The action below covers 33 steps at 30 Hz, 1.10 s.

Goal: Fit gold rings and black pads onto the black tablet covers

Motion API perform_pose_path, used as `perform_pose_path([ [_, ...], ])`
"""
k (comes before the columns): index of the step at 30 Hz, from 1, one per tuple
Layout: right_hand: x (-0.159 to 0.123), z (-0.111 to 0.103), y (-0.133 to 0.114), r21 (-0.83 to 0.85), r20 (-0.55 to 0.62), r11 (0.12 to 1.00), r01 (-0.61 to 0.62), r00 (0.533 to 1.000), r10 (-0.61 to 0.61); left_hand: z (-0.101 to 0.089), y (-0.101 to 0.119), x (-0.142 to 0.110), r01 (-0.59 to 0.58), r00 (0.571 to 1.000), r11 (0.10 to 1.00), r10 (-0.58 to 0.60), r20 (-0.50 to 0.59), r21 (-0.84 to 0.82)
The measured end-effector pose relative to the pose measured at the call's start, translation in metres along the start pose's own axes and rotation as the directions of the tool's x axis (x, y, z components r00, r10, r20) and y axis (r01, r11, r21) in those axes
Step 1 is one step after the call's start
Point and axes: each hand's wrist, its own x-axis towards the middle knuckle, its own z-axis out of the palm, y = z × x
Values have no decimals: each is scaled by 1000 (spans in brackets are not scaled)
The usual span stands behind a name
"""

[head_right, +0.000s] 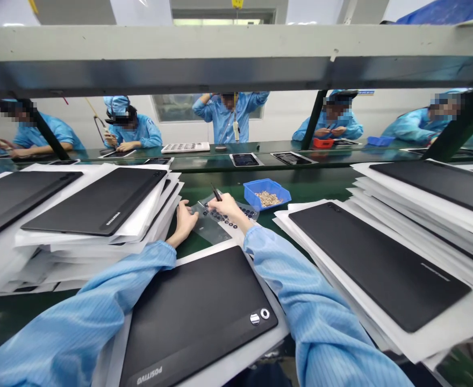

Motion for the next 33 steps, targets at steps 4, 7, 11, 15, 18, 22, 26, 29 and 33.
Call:
perform_pose_path([
  [4,-38,-31,-24,2,144,997,-77,987,76,-10,14,-8,-46,996,989,56,-70,141],
  [7,-91,-55,-32,11,188,988,-152,971,148,-23,33,-21,-190,981,962,194,0,197],
  [11,-174,-73,-26,-26,211,967,-252,945,251,-38,63,-60,-493,829,867,444,340,70],
  [15,-236,-75,-8,-41,243,913,-406,882,404,-40,72,-118,-616,421,734,614,668,-287],
  [18,-253,-72,5,50,201,868,-493,857,475,-36,66,-145,-588,235,677,666,708,-442],
  [22,-249,-68,9,152,199,843,-516,851,486,-31,62,-149,-575,242,689,659,712,-441],
  [26,-243,-69,6,141,238,826,-545,829,506,-32,65,-145,-569,219,698,638,738,-435],
  [29,-244,-71,3,108,261,824,-556,816,516,-32,66,-145,-566,199,700,628,753,-435],
  [33,-243,-71,-4,-50,235,838,-543,809,538,-32,64,-146,-572,187,692,633,751,-440],
])
